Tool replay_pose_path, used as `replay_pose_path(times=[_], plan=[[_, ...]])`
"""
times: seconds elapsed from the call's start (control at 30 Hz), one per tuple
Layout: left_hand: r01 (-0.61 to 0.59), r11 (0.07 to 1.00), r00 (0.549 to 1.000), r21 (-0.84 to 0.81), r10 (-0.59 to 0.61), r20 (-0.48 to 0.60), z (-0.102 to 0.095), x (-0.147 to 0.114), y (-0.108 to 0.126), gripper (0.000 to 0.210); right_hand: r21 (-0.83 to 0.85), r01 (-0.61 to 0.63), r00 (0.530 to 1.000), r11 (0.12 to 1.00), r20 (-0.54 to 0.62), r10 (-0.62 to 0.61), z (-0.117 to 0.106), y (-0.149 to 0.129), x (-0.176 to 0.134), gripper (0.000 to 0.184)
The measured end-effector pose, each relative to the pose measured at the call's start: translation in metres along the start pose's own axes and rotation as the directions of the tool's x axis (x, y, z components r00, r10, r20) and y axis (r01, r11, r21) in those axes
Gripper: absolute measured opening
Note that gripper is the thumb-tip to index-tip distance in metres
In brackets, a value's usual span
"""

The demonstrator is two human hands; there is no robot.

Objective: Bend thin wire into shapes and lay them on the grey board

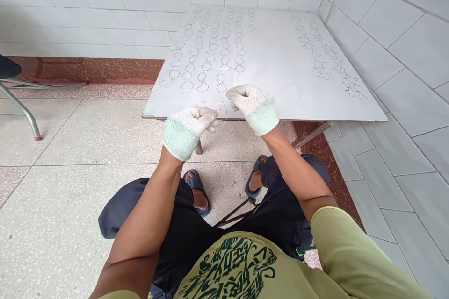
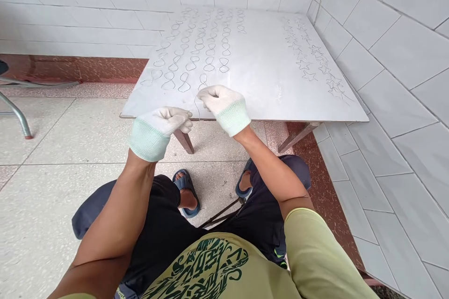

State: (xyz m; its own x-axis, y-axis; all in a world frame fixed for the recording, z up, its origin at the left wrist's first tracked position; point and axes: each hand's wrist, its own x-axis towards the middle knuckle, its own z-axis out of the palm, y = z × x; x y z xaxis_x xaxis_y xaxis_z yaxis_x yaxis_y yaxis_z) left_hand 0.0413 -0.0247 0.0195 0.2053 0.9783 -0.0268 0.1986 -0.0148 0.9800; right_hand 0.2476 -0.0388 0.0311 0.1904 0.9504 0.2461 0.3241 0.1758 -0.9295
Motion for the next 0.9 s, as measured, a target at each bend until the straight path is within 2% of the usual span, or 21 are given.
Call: replay_pose_path(times=[0.1,0.17,0.23,0.37,0.5,0.63,0.77,0.9], plan=[[-0.042,0.996,0.996,-0.078,0.036,-0.076,0.006,0.002,-0.012,0.032,0.232,-0.111,0.993,0.966,0.066,0.098,-0.005,0.002,-0.003,0.029],[-0.067,0.991,0.992,-0.115,0.053,-0.115,0.009,0.003,-0.015,0.031,0.306,-0.145,0.988,0.941,0.102,0.120,-0.006,0.003,-0.005,0.029],[-0.092,0.988,0.986,-0.128,0.072,-0.153,0.012,0.002,-0.014,0.030,0.311,-0.182,0.979,0.933,0.149,0.142,-0.005,0.005,-0.007,0.026],[-0.115,0.986,0.978,-0.124,0.091,-0.185,0.017,-0.002,-0.011,0.027,0.194,-0.216,0.954,0.957,0.252,0.164,0.005,0.008,-0.013,0.019],[-0.128,0.987,0.976,-0.097,0.108,-0.190,0.022,-0.005,-0.014,0.023,0.163,-0.243,0.943,0.956,0.270,0.194,0.013,0.011,-0.017,0.020],[-0.120,0.982,0.989,-0.145,0.106,-0.102,0.022,-0.003,-0.020,0.027,0.127,-0.257,0.942,0.958,0.252,0.220,0.011,0.011,-0.017,0.024],[-0.089,0.946,0.994,-0.311,0.102,0.025,0.020,0.006,-0.029,0.028,0.100,-0.227,0.946,0.969,0.260,0.195,0.006,0.010,-0.016,0.026],[0.048,0.873,0.984,-0.486,0.043,0.174,0.018,0.015,-0.038,0.030,0.059,-0.211,0.949,0.976,0.254,0.189,0.004,0.012,-0.018,0.025]])
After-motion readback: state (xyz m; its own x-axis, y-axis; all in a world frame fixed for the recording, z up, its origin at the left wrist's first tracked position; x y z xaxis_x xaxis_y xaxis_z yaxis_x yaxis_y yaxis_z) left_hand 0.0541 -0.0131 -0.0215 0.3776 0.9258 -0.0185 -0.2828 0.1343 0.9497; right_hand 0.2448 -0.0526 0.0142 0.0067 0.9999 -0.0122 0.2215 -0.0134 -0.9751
